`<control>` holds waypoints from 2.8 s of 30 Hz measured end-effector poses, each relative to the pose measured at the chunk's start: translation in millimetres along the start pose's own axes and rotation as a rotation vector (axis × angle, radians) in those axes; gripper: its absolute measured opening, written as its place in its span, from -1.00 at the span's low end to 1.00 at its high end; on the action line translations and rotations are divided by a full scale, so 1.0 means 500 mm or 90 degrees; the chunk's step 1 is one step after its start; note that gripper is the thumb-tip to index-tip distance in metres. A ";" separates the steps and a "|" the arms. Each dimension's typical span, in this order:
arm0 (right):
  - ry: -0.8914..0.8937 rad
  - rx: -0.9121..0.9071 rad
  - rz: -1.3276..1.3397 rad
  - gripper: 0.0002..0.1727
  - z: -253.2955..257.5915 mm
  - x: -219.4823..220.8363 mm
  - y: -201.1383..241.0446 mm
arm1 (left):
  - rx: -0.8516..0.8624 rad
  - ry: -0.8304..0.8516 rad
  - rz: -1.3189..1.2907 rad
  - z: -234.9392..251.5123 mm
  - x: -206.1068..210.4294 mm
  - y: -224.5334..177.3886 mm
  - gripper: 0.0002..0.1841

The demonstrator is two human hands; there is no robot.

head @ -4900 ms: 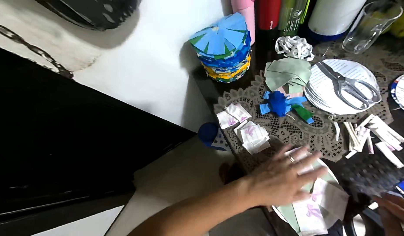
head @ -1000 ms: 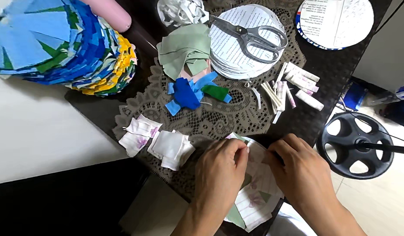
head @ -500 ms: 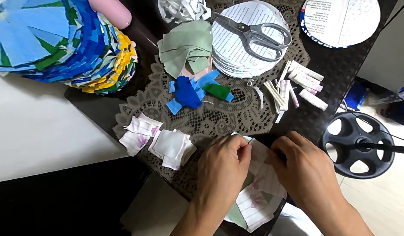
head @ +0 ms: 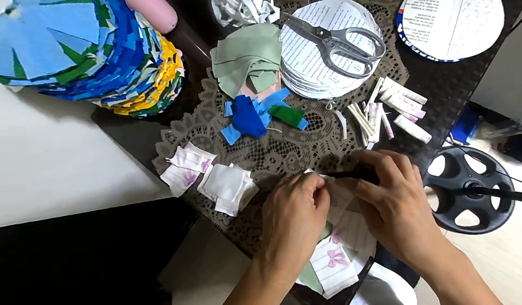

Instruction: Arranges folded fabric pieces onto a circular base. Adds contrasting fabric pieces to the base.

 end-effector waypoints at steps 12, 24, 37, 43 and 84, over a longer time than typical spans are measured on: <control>0.002 -0.011 -0.001 -0.59 -0.011 0.016 -0.019 | 0.131 -0.028 -0.018 -0.064 -0.056 0.011 -0.72; -0.222 0.161 0.328 -0.73 -0.027 -0.020 -0.062 | 0.268 0.078 0.011 -0.145 -0.005 0.016 -0.33; -0.308 0.169 0.307 -0.68 -0.030 -0.020 -0.059 | 0.311 0.099 0.043 -0.119 0.035 -0.023 -0.20; -0.282 0.151 0.286 -0.67 -0.026 -0.017 -0.061 | 0.304 0.096 0.029 -0.116 0.031 -0.026 -0.22; 0.121 -0.108 0.101 -0.82 0.103 0.194 0.210 | -0.261 0.090 -0.205 0.027 -0.169 0.288 -0.87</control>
Point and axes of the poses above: each hand's wrist, its own z-axis towards the middle knuckle, its own x-axis out of the palm, y = z × x, the point moved 4 cm from there along z, towards the middle knuckle, and after that the axes turned 12 degrees about -y, right-handed, at the moved point
